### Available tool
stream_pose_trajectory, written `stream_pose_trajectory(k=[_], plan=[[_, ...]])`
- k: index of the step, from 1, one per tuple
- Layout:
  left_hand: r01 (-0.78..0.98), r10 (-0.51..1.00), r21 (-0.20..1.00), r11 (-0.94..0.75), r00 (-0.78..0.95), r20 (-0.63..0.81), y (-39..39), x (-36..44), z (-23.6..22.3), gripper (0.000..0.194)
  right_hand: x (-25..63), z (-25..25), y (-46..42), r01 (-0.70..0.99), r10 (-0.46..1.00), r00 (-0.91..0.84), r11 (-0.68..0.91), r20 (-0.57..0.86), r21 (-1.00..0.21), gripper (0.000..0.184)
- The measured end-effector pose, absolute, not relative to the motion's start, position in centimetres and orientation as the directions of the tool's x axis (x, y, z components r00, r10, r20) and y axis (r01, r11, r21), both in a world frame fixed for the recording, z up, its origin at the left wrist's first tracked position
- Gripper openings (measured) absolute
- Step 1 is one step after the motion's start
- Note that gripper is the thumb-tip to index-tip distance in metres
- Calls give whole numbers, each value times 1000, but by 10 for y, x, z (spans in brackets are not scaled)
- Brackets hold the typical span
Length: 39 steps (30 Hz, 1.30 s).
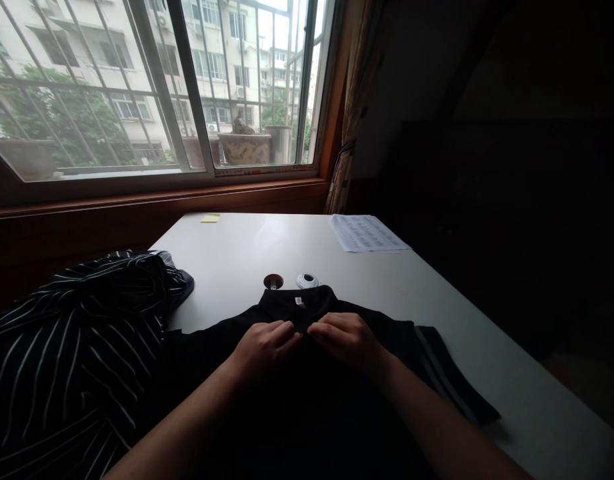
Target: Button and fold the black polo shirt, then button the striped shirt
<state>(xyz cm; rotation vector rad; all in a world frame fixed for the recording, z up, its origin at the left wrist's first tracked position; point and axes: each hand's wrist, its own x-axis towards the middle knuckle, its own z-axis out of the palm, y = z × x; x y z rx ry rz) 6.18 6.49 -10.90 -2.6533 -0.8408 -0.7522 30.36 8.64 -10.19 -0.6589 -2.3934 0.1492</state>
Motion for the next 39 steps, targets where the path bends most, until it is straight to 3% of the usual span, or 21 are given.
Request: stream_pose_trajectory(k=[8,15,23,32,39], plan=[[594,391,-97,-799,635,666,59,61,-102,20,301,-102,82,398,500,-642,865,582,-306,19],[577,404,-56,-815,634,659,57,64,-98,24,299,-96,79,358,467,-651,884,598,-301,18],[555,436,5,-832,649,624,56,65,-102,27,298,-99,83,417,565,-585,825,582,-381,12],[563,462,19,-826,658,594,58,62,-104,28,288,-97,82,274,711,-522,663,471,-697,11],[557,453,-4,-831,681,575,59,62,-103,31,288,-96,85,299,786,-514,539,343,-787,15]])
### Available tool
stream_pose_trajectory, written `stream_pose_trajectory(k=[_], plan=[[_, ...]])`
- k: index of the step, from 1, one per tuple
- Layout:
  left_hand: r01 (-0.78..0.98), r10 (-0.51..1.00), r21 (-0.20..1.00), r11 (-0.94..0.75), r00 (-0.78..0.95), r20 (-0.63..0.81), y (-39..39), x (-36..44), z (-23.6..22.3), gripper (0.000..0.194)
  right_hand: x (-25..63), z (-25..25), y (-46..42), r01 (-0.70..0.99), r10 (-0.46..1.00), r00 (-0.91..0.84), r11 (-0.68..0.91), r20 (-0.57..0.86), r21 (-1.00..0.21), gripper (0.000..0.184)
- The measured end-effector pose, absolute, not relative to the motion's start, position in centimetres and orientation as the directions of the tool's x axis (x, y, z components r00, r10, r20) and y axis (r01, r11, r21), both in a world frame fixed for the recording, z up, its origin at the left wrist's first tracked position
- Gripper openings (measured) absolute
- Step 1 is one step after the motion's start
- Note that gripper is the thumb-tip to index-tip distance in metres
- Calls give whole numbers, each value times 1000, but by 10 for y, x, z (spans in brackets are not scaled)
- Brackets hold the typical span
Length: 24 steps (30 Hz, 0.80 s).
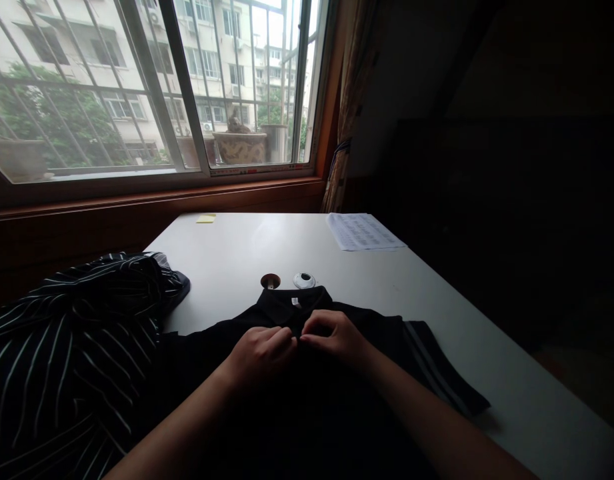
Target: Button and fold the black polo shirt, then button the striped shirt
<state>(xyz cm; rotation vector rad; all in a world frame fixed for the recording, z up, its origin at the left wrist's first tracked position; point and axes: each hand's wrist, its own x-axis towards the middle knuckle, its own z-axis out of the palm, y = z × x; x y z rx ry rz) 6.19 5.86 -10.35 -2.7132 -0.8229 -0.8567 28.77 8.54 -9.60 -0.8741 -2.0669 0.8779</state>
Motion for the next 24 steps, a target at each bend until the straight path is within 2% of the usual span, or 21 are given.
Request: stream_pose_trajectory(k=[6,11,13,18,24], plan=[[563,429,-105,-820,725,539,59,62,-104,26,289,-95,87,316,831,-520,402,197,-859,16],[551,416,-152,-821,759,501,59,62,-105,19,291,-96,90,343,855,-512,119,-79,-932,26],[549,418,-155,-821,764,491,59,61,-105,17,291,-96,91,342,847,-510,40,-149,-939,27],[541,439,-95,-836,762,476,60,60,-107,17,289,-97,92,349,847,-489,-26,-206,-937,24],[532,488,57,-845,723,489,64,61,-114,16,289,-97,93,352,839,-490,-57,-235,-934,23]])
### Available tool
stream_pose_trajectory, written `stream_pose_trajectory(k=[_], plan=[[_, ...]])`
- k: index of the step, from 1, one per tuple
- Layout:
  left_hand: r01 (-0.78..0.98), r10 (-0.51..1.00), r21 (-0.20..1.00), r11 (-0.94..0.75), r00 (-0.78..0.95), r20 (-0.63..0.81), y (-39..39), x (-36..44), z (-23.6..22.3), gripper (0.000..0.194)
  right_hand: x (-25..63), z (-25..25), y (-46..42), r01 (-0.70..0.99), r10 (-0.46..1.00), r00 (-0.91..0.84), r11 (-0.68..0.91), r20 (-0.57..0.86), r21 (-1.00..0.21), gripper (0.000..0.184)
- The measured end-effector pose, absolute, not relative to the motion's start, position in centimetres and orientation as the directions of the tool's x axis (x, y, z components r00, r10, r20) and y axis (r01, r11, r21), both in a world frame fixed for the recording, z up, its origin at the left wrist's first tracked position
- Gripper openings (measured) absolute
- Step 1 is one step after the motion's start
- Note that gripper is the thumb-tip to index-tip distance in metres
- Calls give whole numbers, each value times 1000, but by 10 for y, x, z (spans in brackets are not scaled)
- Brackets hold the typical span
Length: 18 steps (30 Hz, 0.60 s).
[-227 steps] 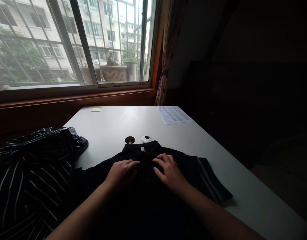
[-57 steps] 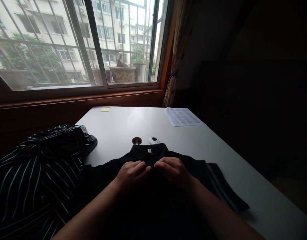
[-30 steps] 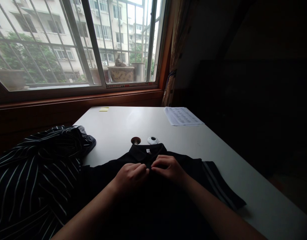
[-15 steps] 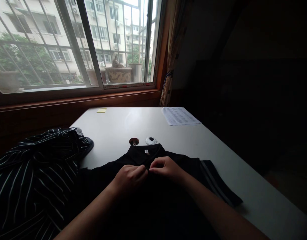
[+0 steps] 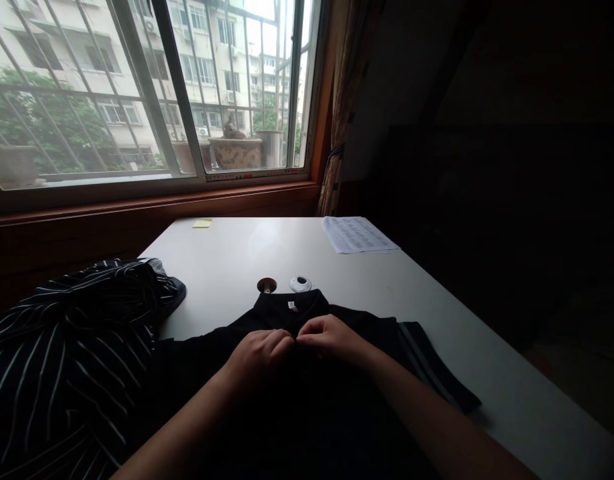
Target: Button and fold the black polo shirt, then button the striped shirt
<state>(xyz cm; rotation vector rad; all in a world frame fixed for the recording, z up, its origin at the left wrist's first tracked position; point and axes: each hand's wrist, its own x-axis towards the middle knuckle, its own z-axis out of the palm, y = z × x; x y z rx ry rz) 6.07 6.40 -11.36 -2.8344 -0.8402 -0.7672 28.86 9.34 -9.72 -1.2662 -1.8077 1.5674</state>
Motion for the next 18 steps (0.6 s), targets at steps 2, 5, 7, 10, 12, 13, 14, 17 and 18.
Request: stream_pose_trajectory(k=[2,5,7,10,12,13,14,17,18], plan=[[536,505,89,-840,710,491,64,61,-115,16,289,-96,93,354,835,-490,-72,-250,-933,24],[531,499,90,-843,707,502,65,62,-116,16,289,-94,93,365,829,-493,-78,-264,-928,25],[520,486,88,-850,708,511,65,63,-116,16,289,-94,94,379,827,-492,-78,-273,-922,26],[523,485,73,-849,719,497,65,63,-116,16,290,-94,95,390,825,-489,-86,-285,-917,27],[526,479,40,-850,738,475,64,63,-115,20,290,-94,95,379,825,-490,-88,-281,-921,27],[524,473,23,-851,747,467,64,63,-114,20,290,-94,95,371,826,-492,-87,-275,-925,26],[522,467,11,-853,753,463,63,63,-114,20,290,-94,95,362,827,-493,-86,-269,-928,26],[527,462,-5,-850,750,474,63,62,-114,15,290,-92,95,340,822,-499,-105,-274,-935,26],[530,460,-12,-848,747,480,63,62,-115,15,291,-92,95,334,817,-503,-119,-283,-935,26]])
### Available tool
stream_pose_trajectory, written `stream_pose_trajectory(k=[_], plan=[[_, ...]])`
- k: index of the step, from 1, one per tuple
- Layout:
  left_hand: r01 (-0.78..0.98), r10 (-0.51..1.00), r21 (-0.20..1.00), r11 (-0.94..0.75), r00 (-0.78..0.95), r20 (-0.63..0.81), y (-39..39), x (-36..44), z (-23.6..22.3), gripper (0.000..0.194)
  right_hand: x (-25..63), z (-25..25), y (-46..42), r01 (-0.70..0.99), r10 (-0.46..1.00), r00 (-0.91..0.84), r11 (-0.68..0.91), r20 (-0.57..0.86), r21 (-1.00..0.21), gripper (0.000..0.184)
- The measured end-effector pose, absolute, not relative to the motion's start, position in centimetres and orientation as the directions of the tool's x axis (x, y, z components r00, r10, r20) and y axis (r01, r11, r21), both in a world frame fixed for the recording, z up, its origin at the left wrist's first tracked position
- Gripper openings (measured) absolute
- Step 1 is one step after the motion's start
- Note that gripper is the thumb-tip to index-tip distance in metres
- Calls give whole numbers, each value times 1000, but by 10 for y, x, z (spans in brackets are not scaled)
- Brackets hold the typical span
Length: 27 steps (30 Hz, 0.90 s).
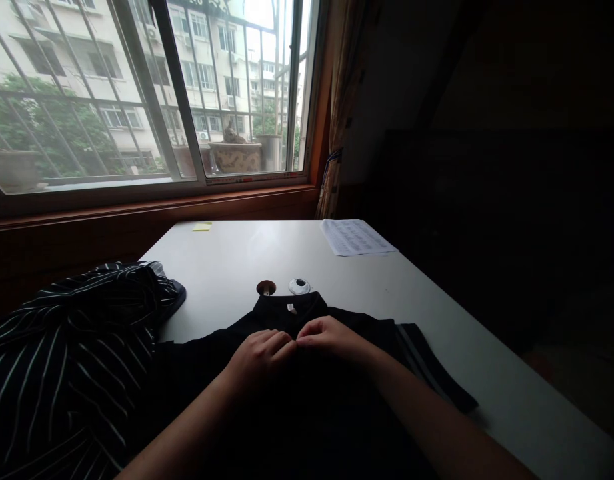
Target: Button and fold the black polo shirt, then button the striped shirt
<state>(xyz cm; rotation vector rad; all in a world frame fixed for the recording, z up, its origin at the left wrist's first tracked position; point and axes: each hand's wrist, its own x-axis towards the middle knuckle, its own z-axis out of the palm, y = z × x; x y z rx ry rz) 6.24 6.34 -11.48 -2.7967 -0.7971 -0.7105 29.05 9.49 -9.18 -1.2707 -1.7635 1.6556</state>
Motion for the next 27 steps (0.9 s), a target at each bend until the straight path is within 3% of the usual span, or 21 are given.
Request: stream_pose_trajectory(k=[7,13,20,27], plan=[[552,492,49,-832,695,523,64,65,-119,15,291,-93,95,322,808,-514,-131,-289,-938,27],[587,656,318,-744,553,513,59,72,-116,17,289,-94,93,349,822,-507,-80,-260,-934,27],[556,856,652,-515,374,357,53,77,-115,11,286,-94,93,367,823,-509,-58,-253,-928,24],[438,912,818,-374,331,240,58,76,-110,7,287,-91,90,397,821,-522,-6,-232,-918,23]])
